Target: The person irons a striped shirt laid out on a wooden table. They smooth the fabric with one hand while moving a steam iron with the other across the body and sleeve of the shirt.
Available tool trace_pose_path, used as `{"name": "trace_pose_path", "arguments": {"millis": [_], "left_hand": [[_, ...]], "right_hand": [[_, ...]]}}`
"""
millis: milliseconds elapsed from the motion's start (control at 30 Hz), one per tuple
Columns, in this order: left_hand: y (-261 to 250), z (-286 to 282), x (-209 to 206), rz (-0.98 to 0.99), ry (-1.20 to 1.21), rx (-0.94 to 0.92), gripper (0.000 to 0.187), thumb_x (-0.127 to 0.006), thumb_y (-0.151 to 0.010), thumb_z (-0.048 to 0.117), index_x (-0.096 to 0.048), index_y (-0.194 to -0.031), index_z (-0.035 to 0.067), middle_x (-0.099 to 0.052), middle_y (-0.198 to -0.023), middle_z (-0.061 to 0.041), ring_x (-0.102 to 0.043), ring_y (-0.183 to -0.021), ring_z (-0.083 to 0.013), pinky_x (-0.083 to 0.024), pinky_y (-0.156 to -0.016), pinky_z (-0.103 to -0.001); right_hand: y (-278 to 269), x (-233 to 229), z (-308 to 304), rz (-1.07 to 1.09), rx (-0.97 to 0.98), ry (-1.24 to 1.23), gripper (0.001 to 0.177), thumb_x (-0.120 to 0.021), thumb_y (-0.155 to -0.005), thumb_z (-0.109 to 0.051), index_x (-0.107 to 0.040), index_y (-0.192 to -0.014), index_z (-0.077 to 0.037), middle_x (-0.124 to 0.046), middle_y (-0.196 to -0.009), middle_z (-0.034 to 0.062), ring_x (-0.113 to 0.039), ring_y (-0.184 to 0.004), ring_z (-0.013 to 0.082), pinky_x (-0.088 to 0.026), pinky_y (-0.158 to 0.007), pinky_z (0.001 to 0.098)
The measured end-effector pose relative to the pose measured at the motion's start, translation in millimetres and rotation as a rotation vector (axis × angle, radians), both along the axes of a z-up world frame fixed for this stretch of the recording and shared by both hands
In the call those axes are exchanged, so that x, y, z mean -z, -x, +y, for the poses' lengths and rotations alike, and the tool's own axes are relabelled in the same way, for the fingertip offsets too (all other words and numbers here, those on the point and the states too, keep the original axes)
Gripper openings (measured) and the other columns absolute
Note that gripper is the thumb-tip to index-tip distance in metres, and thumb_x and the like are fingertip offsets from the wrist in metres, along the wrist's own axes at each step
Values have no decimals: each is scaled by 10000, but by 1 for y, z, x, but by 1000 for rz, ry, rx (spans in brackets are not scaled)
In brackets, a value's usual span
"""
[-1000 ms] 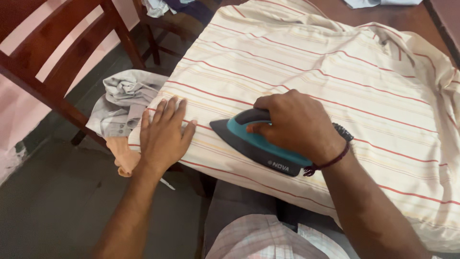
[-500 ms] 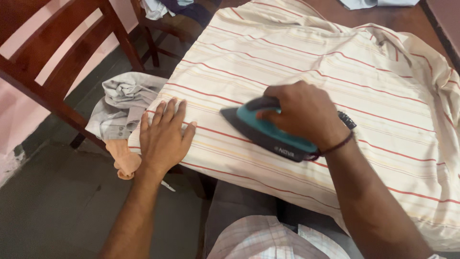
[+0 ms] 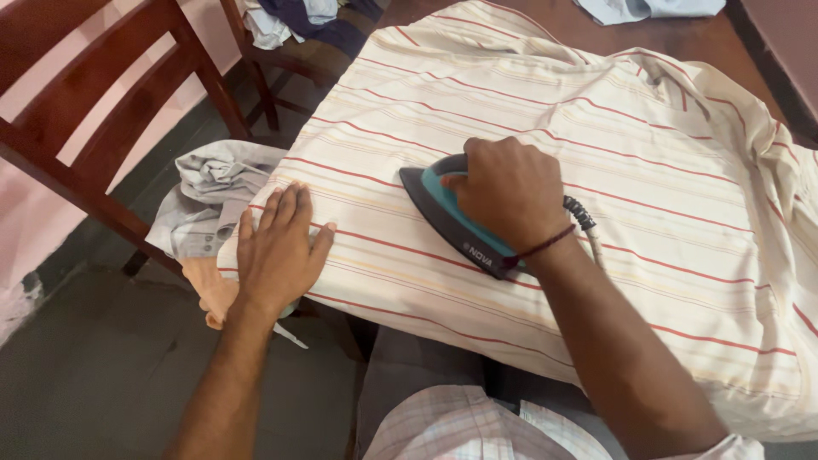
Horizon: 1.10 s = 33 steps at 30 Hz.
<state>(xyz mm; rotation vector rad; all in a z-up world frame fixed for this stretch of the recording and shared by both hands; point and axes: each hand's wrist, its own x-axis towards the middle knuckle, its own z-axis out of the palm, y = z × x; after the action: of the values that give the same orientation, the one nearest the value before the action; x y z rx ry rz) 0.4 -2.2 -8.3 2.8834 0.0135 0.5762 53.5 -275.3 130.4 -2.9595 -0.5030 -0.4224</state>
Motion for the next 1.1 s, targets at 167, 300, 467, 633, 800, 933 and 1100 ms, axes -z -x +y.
{"name": "trace_pose_path", "arguments": {"millis": [167,300,467,633,800,933,1100], "left_hand": [[-1,0,-1,-2,-6,-3,698,-503,-993,468,-456,-1489,-21,-450,-1566,-192,-357,-1474,-342,-219,-1154,-630],[2,2,-1,-28,6,3,687,-506,-998,459,-467,-1481,-28,-467,-1549,-203,-362,-1483,-338,-210,-1189,-595],[5,3,-3,-22,2,15,669,-502,-998,446,-478,-1473,-24,-466,-1556,-202,-363,-1478,-339,-210,-1200,-563],[6,3,-4,-20,23,22,666,-500,-1006,439,-476,-1473,-34,-462,-1550,-211,-358,-1478,-347,-210,-1201,-541],[7,2,-6,-60,16,33,659,-527,-997,414,-480,-1457,-55,-484,-1520,-229,-405,-1448,-370,-249,-1187,-539],[11,5,-12,-115,129,97,650,-587,-974,329,-473,-1433,-116,-505,-1470,-302,-458,-1385,-421,-296,-1174,-539],[22,9,-21,-94,202,213,533,-594,-968,191,-511,-1400,-110,-544,-1433,-294,-501,-1355,-420,-347,-1170,-506]], "right_hand": [[7,-7,11,120,-217,-47,327,-777,-810,-457,-762,-889,-140,-736,-751,133,-713,-732,357,-543,-638,500],[14,-7,23,173,-312,-49,312,-790,-788,-442,-762,-852,-138,-742,-748,111,-712,-741,335,-544,-637,489],[-6,1,34,38,-225,-99,352,-805,-796,-457,-762,-846,-111,-720,-757,160,-710,-727,374,-544,-621,499],[-22,11,42,-51,-161,-122,372,-804,-818,-453,-746,-829,-86,-720,-773,173,-717,-743,385,-550,-629,510],[-14,5,44,28,-378,-119,351,-813,-782,-434,-747,-806,-91,-733,-772,155,-715,-789,381,-548,-663,521],[-8,1,50,97,-410,-117,345,-814,-753,-441,-765,-832,-109,-732,-786,157,-710,-797,386,-551,-683,515],[-17,8,64,-6,-269,-164,374,-813,-780,-440,-759,-825,-73,-725,-834,206,-714,-797,412,-558,-685,514]]}}
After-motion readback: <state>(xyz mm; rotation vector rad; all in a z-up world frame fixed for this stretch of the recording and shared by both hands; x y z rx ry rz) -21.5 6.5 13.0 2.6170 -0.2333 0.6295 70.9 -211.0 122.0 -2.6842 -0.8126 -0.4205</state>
